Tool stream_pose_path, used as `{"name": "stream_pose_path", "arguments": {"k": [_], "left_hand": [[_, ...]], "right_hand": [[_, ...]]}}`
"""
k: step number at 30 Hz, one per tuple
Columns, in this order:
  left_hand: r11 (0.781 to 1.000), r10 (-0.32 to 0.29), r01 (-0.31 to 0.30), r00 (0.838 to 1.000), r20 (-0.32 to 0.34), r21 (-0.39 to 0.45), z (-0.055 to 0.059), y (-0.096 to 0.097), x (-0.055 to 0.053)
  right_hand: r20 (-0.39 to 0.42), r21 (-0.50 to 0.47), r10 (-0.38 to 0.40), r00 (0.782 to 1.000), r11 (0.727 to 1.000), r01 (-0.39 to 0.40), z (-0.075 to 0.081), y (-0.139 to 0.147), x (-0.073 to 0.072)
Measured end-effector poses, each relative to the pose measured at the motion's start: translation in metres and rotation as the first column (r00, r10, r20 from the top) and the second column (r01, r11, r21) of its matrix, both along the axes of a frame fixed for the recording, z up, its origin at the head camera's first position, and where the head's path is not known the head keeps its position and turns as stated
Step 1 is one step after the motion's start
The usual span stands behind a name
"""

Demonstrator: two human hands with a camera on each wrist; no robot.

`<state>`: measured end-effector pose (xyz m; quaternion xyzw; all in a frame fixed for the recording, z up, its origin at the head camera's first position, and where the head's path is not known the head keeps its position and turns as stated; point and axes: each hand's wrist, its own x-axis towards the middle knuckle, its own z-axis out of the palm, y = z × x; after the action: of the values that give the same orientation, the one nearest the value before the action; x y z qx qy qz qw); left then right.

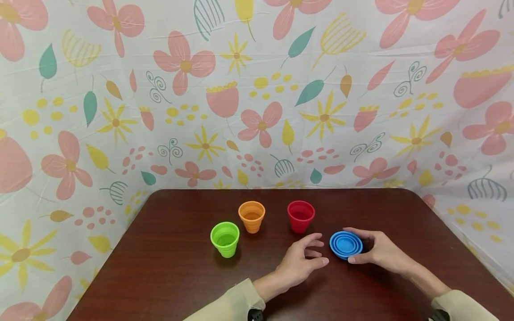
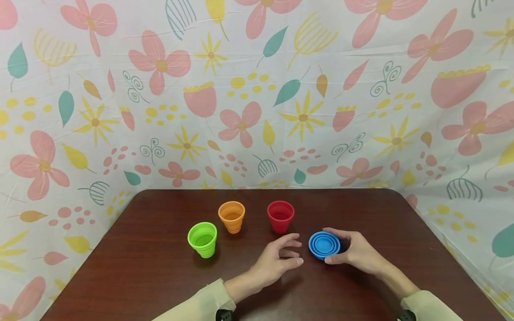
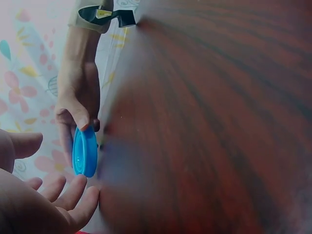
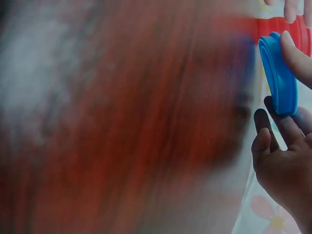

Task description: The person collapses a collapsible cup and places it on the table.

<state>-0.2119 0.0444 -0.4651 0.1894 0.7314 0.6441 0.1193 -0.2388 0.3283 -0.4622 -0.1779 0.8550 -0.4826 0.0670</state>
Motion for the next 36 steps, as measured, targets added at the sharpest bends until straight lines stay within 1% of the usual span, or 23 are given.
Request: {"name": "stream_pose_path", "arguments": {"k": [3,11,17,21,25,31,36], "left_hand": [[1.000,-0.003,0.003,1.000,-0.003,0.001,0.000,0.000,0.000],[1.000,0.005,-0.005,1.000,0.006,-0.009,0.001,0.000,-0.002],[1.000,0.003,-0.003,1.000,0.002,-0.003,0.001,0.000,-0.003],[1.000,0.002,-0.002,1.000,0.010,-0.002,0.003,0.000,-0.003],[1.000,0.004,-0.004,1.000,0.015,-0.004,0.004,0.000,-0.003],[1.000,0.003,-0.003,1.000,-0.001,-0.001,0.004,0.003,-0.004],[1.000,0.003,-0.003,1.000,0.000,-0.001,0.006,0.004,-0.004]], "right_hand": [[-0.001,0.001,0.003,1.000,1.000,-0.003,-0.002,-0.001,0.000],[-0.007,0.049,0.003,1.000,0.999,-0.003,-0.001,-0.002,-0.001],[-0.013,0.053,0.028,1.000,0.998,-0.028,0.000,0.002,-0.005],[-0.007,0.061,0.025,1.000,0.998,-0.025,0.003,0.006,-0.008],[-0.018,0.072,0.026,0.999,0.997,-0.025,0.004,0.013,-0.012],[-0.048,0.075,0.034,0.998,0.997,-0.031,0.004,0.025,-0.018],[-0.039,0.092,0.018,0.999,0.996,-0.015,0.004,0.032,-0.022]]}}
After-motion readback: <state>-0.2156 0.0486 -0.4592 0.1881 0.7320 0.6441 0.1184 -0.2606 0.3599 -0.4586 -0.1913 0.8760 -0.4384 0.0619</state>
